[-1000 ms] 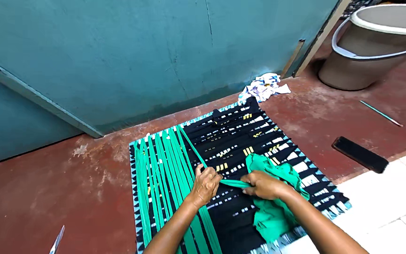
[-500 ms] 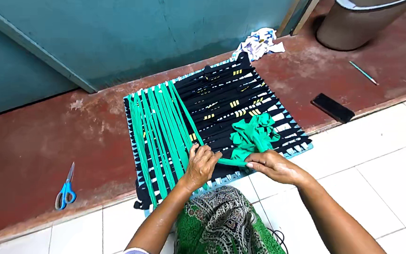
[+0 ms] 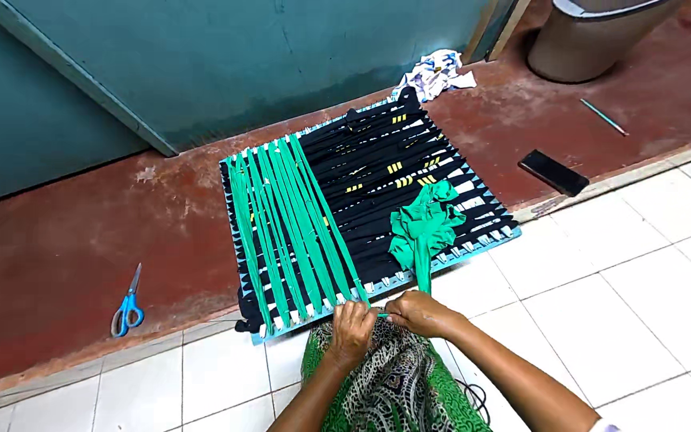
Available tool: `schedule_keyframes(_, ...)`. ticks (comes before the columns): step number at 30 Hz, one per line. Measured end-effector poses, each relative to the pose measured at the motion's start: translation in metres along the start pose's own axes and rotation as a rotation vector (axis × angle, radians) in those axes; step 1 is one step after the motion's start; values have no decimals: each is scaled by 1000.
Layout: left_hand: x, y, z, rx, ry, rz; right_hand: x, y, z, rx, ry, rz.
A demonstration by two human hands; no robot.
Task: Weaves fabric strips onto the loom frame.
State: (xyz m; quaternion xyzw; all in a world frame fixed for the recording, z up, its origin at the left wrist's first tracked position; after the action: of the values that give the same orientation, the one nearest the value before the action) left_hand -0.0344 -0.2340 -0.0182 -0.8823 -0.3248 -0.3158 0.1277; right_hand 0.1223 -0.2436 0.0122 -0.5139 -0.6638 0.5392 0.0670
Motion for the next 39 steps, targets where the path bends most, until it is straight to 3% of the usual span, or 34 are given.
schedule_keyframes(3, -10, 1, 9, 4, -28, -30, 4, 4, -2, -20, -19, 12)
schedule_keyframes(7, -12, 0, 14, 26, -34, -99, 12, 6, -14, -41, 81, -85)
schedule_keyframes(16, -16, 10, 23, -22, -282, -344, 46, -3, -40, -139, 121, -94)
schedule_keyframes(21, -18, 9, 27, -28, -252, -343, 65, -1, -50, -139, 165, -110)
schedule_keyframes(26, -23, 11, 27, 5, -199, -236, 77, 20, -58, -151, 214, 35)
schedule_keyframes(31, 5, -2, 16, -221, -114, -286, 69, 27, -87, -42, 238, 74)
schedule_keyframes(33, 34, -14, 14, -388, -198, -413, 67, 24, -101, 50, 214, 38)
schedule_keyframes(35, 65, -27, 21, -575, -387, -580, 63, 14, -118, 140, 196, -3)
schedule_keyframes(39, 116, -35, 48, -1040, -726, -686, 49, -14, -162, 226, 174, -8)
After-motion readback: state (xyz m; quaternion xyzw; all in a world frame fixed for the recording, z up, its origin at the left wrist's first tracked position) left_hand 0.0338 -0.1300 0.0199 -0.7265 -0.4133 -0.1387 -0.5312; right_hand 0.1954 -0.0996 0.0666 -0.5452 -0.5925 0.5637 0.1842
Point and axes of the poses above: each hand's wrist, its own x-axis towards the middle knuckle, its own z-axis out of the palm, y = z × x, the point moved 5 cm from there along x, towards the middle knuckle, and after that the axes turned 15 degrees about x, right-handed, at the moved point
